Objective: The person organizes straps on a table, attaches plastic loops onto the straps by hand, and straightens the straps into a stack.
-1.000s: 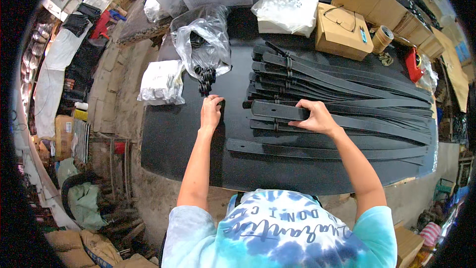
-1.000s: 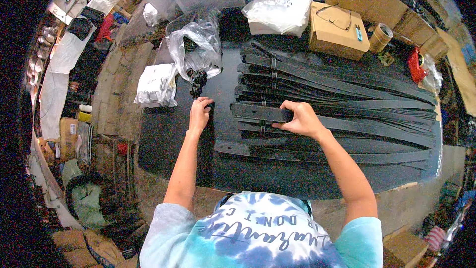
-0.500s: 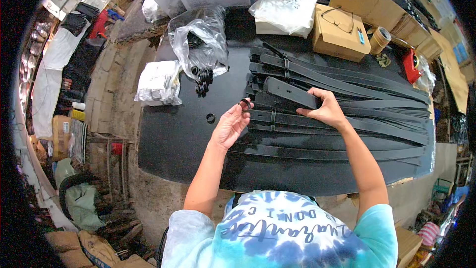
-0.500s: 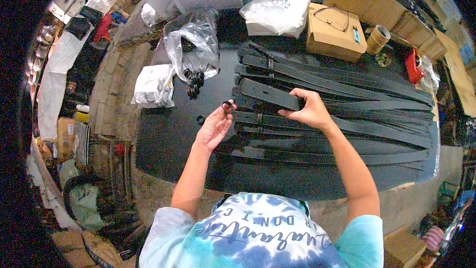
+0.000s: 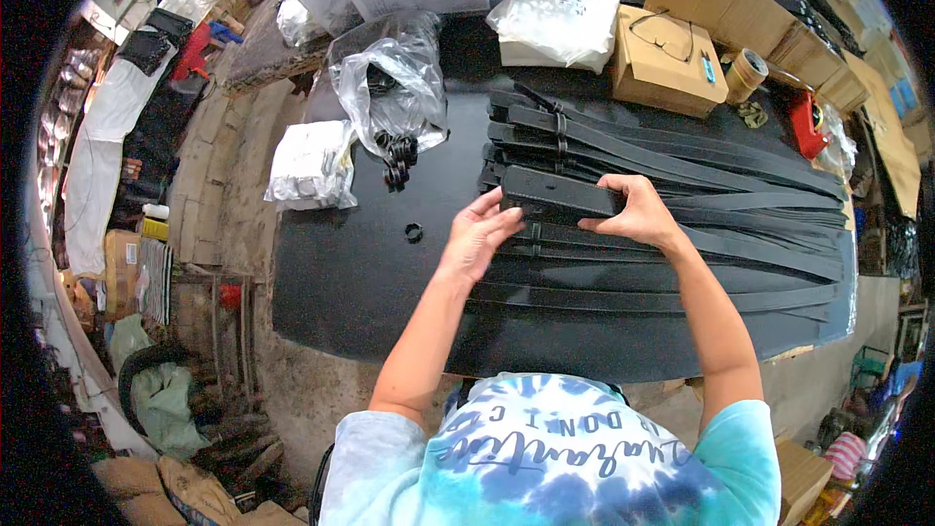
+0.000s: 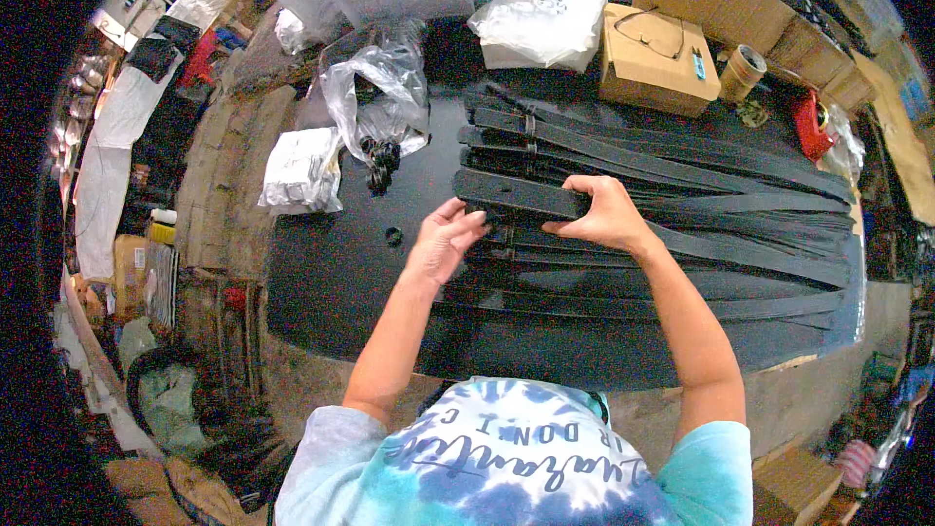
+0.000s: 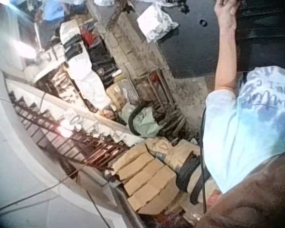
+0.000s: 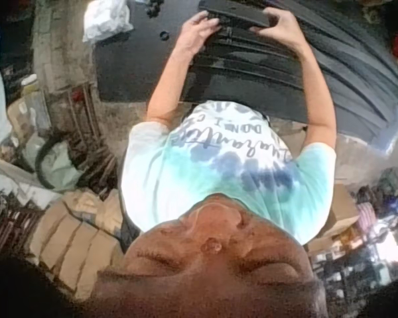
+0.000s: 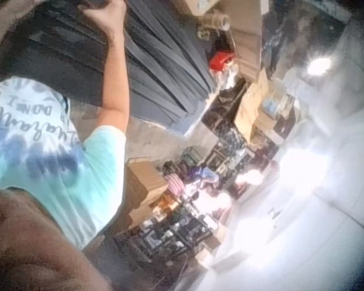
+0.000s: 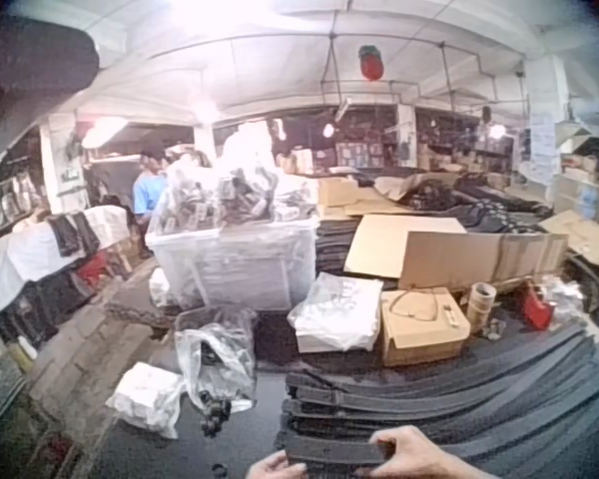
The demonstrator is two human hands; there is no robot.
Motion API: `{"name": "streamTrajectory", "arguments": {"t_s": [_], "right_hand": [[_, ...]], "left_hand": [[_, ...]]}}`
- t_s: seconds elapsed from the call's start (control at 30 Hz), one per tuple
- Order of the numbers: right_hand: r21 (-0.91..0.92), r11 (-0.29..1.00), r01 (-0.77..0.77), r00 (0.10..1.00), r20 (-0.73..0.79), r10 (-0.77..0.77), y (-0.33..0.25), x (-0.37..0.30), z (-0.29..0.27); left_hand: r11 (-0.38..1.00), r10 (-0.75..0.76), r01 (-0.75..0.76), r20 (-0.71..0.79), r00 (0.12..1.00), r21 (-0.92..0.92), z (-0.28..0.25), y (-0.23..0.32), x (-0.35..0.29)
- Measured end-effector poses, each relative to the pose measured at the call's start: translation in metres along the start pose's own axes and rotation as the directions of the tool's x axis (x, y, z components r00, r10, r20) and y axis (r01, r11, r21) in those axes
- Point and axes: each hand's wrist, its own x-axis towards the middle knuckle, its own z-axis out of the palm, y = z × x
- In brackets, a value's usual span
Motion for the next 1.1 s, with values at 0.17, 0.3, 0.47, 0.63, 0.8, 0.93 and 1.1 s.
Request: {"name": "streamTrajectory", "arguments": {"t_s": [0.17,0.3,0.47,0.63,0.8,0.93,1.1], "right_hand": [[-0.057,0.997,0.049,0.999,-0.018,-0.050,0.008,-0.004,0.013],[-0.083,0.993,0.082,0.994,-0.068,-0.088,0.011,-0.005,0.012],[0.011,0.996,0.088,0.992,-0.086,-0.087,0.009,-0.005,0.001],[-0.016,0.990,0.142,0.986,-0.084,-0.143,0.006,-0.003,-0.004],[0.080,0.997,0.023,0.999,-0.041,-0.020,0.007,-0.004,-0.006],[0.148,0.989,0.025,0.999,-0.031,-0.021,0.012,-0.006,-0.007],[0.171,0.984,0.053,0.997,-0.056,-0.044,0.011,-0.009,-0.006]], "left_hand": [[0.997,-0.044,0.045,0.013,0.999,-0.062,0.023,-0.036,-0.008],[0.924,-0.007,-0.016,0.057,0.998,0.382,-0.003,-0.009,-0.015],[0.316,0.522,-0.146,-0.044,0.852,0.937,-0.085,0.044,-0.016],[-0.282,0.377,-0.263,0.359,0.854,0.923,-0.145,0.026,-0.028],[-0.177,0.533,-0.260,0.315,0.785,0.949,-0.143,0.021,-0.028],[0.898,0.297,-0.196,-0.216,0.930,0.393,-0.080,0.029,-0.028],[0.978,0.044,-0.024,0.090,0.995,-0.208,-0.037,0.018,-0.026]]}}
